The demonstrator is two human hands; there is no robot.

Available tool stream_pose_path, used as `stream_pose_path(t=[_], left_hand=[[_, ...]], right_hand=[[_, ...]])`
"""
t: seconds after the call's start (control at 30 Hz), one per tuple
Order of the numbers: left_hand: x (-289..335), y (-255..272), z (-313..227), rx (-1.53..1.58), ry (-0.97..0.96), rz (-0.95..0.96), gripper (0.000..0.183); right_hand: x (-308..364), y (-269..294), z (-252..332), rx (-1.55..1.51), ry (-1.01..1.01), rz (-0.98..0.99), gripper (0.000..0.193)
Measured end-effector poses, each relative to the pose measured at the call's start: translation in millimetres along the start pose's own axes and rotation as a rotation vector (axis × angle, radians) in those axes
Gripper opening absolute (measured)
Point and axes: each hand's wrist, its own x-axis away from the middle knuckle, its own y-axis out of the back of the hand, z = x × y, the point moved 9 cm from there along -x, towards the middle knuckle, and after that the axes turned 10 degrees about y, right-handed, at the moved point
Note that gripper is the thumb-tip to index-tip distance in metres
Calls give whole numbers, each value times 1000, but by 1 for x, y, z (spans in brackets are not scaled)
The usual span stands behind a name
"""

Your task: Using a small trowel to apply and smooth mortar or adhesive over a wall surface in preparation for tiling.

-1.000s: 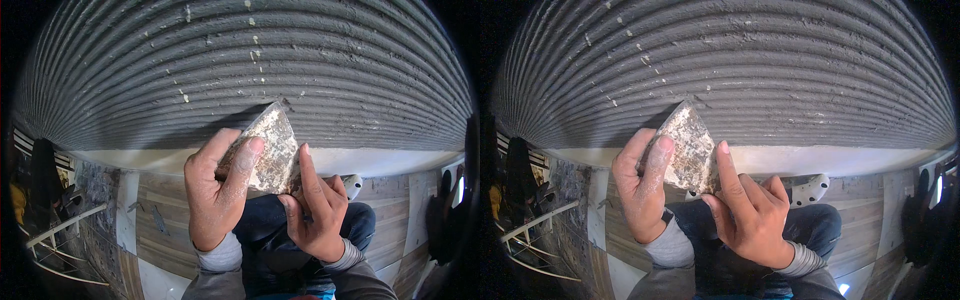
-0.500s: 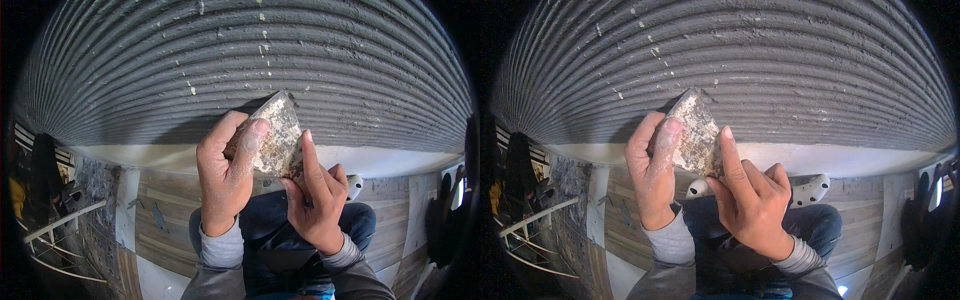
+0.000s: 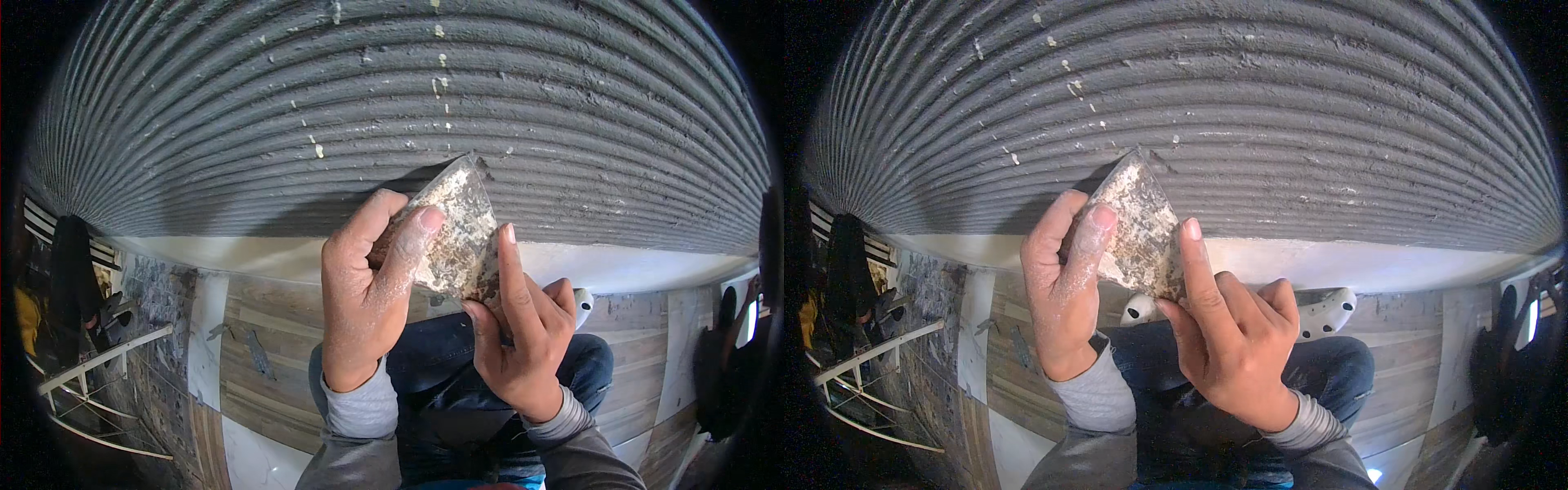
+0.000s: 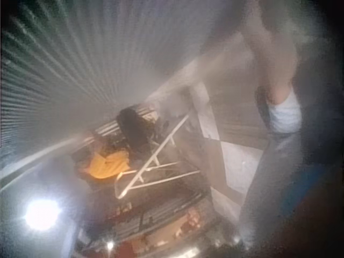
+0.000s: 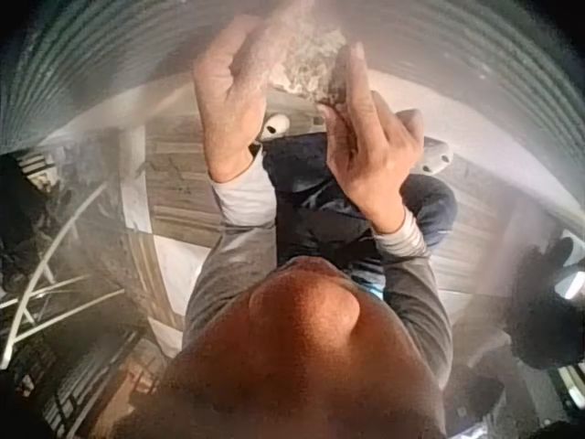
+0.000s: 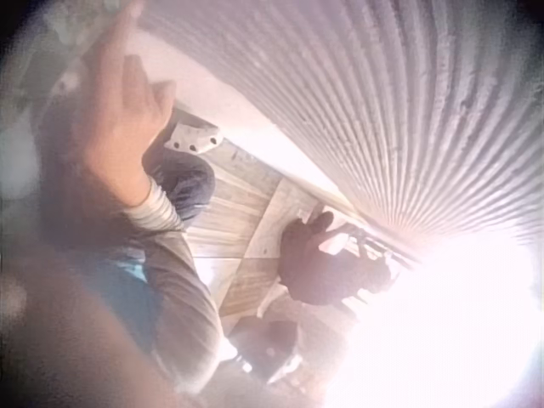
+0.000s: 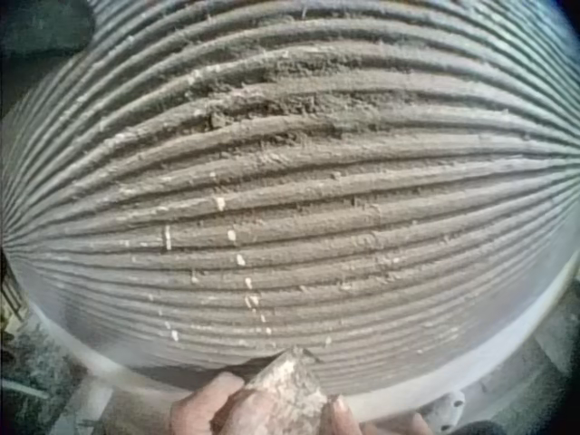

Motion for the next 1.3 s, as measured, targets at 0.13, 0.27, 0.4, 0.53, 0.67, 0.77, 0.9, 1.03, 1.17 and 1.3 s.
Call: stream_pose_path(t=[0.13, 0.27, 0.4, 0.53, 0.67, 0.77, 0.9, 1.03, 1.17, 1.3], left_hand=[[-1, -3, -2, 3, -18, -83, 25], [-3, 1, 4, -32, -1, -135, 23], [-4, -1, 0, -23, -6, -117, 23], [-2, -1, -1, -40, -90, -123, 22], [0, 1, -2, -64, -67, -66, 21], [-1, -2, -1, -36, -18, -62, 21], [-3, -1, 0, -12, -1, -128, 21], [-3, -2, -3, -11, -80, -96, 20], [-2, -6, -3, -68, -157, -102, 20], [-1, -2, -3, -40, -41, -52, 20]], right_hand=[[-1, -3, -4, -17, -35, -10, 75], [1, -8, -8, -5, -13, -68, 73], [8, -18, -11, 63, 39, -153, 72], [13, -22, -15, 50, 66, -209, 69], [8, -16, -12, 14, 59, -164, 67], [4, -12, -11, -31, 27, -93, 67], [6, -15, -12, 1, 15, -130, 67], [14, -21, -10, 62, 51, -215, 66], [16, -20, -14, 48, 73, -238, 65], [8, -17, -7, 7, 60, -134, 69]])
